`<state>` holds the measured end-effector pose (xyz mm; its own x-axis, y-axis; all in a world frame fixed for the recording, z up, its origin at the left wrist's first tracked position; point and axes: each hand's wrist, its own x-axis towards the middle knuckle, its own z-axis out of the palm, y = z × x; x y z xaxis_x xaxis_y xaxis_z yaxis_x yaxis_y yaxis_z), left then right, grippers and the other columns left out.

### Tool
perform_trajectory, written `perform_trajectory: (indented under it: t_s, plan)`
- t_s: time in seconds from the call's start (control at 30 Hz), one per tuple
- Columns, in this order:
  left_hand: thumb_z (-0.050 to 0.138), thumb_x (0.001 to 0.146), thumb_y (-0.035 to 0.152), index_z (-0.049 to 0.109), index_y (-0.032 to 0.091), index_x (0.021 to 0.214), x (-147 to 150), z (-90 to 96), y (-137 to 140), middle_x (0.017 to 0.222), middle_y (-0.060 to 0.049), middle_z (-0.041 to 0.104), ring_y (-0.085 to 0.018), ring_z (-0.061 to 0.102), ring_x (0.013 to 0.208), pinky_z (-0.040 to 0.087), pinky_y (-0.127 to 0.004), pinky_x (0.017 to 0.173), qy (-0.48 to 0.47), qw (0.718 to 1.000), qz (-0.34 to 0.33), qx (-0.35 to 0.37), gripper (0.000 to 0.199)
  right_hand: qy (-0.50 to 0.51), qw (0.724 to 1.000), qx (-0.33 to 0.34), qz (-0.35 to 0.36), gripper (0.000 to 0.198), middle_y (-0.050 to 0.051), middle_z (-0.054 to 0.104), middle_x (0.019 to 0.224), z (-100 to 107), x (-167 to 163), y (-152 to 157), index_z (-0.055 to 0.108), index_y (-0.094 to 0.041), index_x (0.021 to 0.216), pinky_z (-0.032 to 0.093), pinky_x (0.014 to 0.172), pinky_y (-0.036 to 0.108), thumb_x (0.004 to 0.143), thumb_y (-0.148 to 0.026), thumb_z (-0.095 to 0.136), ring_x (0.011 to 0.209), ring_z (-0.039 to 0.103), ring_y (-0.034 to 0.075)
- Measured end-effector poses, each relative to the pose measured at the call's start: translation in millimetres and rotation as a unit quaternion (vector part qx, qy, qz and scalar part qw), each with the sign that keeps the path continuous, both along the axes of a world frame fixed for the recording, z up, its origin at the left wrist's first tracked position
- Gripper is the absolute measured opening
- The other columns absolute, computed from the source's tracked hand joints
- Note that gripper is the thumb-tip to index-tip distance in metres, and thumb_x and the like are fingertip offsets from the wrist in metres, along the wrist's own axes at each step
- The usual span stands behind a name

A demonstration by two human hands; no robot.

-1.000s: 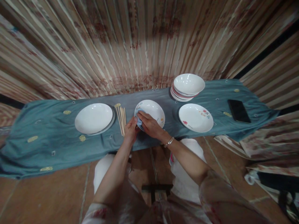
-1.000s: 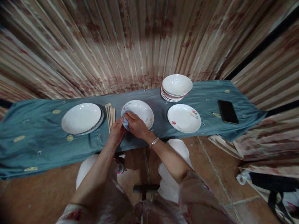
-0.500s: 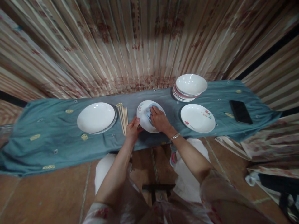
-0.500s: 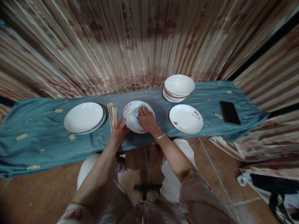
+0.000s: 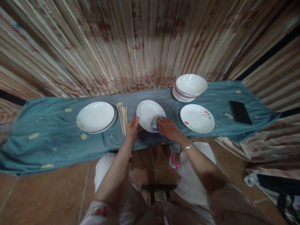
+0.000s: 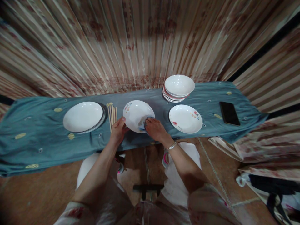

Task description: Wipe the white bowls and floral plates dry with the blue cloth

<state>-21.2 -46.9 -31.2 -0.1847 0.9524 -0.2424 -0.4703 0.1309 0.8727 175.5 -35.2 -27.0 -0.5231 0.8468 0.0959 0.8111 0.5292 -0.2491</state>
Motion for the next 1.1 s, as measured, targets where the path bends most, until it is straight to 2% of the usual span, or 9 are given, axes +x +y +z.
perform_trajectory:
  t_s: [0.1,0.3,0.53,0.67,0.77,0.87,1.0,1.1]
  plan:
    - [0.085,0.058,0.049,0.071,0.016,0.091,0,-0.7,0,0.092,-0.007,0.073,-0.019,0.068,0.081,0.056,-0.028,0.069,-0.001,1.0,0.002,-0.002,0.049,0.05,0.998,-0.028,0.029,0.027,0.016,0.068,0.123,2,4,-8,0.066,-0.013,0.117,0.049,0.103,0.041,0.094,-0.018,0.052,0.115,0.065,0.024]
    - [0.085,0.056,0.05,0.071,0.015,0.091,1,0.6,1,0.089,-0.007,0.074,-0.019,0.068,0.079,0.054,-0.027,0.066,-0.001,1.0,0.006,-0.008,0.051,0.151,0.981,-0.083,0.086,0.034,0.012,0.067,0.127,6,-3,-16,0.064,-0.018,0.125,0.05,0.102,0.039,0.094,-0.017,0.05,0.117,0.064,0.022]
    - [0.084,0.057,0.052,0.072,0.017,0.094,3,-2.9,2,0.087,-0.005,0.075,-0.016,0.067,0.071,0.048,-0.022,0.056,0.013,1.0,0.009,-0.002,0.052,0.231,0.963,-0.081,0.116,0.044,0.01,0.061,0.137,2,-31,-12,0.057,-0.021,0.134,0.045,0.109,0.041,0.092,-0.012,0.047,0.125,0.058,0.02]
    - [0.082,0.062,0.046,0.074,0.019,0.09,2,-4.0,4,0.09,-0.005,0.074,-0.017,0.068,0.084,0.051,-0.024,0.071,0.009,0.999,0.005,0.032,0.04,0.276,0.952,-0.046,0.121,0.044,0.012,0.06,0.137,-3,-44,-2,0.057,-0.018,0.134,0.042,0.112,0.041,0.093,-0.013,0.043,0.13,0.053,0.021]
    - [0.082,0.062,0.044,0.074,0.019,0.091,1,-2.6,3,0.09,-0.005,0.074,-0.016,0.067,0.079,0.052,-0.025,0.069,0.017,1.0,-0.002,0.024,0.039,0.298,0.951,0.007,0.08,0.043,0.012,0.058,0.138,-3,-51,7,0.056,-0.019,0.135,0.041,0.114,0.04,0.095,-0.016,0.04,0.132,0.051,0.02]
    - [0.082,0.061,0.046,0.073,0.019,0.097,0,-0.8,1,0.094,-0.006,0.075,-0.018,0.068,0.077,0.054,-0.028,0.068,0.031,0.999,-0.007,0.01,0.046,0.294,0.952,0.078,0.026,0.044,0.014,0.052,0.143,1,-56,16,0.052,-0.016,0.139,0.038,0.116,0.042,0.098,-0.02,0.036,0.135,0.047,0.022]
    - [0.081,0.063,0.049,0.072,0.019,0.109,0,0.6,-1,0.109,-0.008,0.074,-0.024,0.07,0.093,0.056,-0.034,0.078,0.055,0.997,-0.029,0.036,0.056,0.254,0.955,0.138,0.061,0.048,0.016,0.042,0.152,8,-62,27,0.048,-0.014,0.143,0.032,0.118,0.047,0.097,-0.018,0.035,0.144,0.034,0.025]
    - [0.08,0.065,0.05,0.072,0.019,0.114,0,0.4,-2,0.116,-0.009,0.072,-0.027,0.068,0.102,0.056,-0.037,0.085,0.064,0.996,-0.041,0.048,0.059,0.218,0.959,0.156,0.093,0.046,0.015,0.043,0.151,13,-65,34,0.05,-0.014,0.14,0.031,0.117,0.049,0.095,-0.018,0.041,0.145,0.03,0.027]
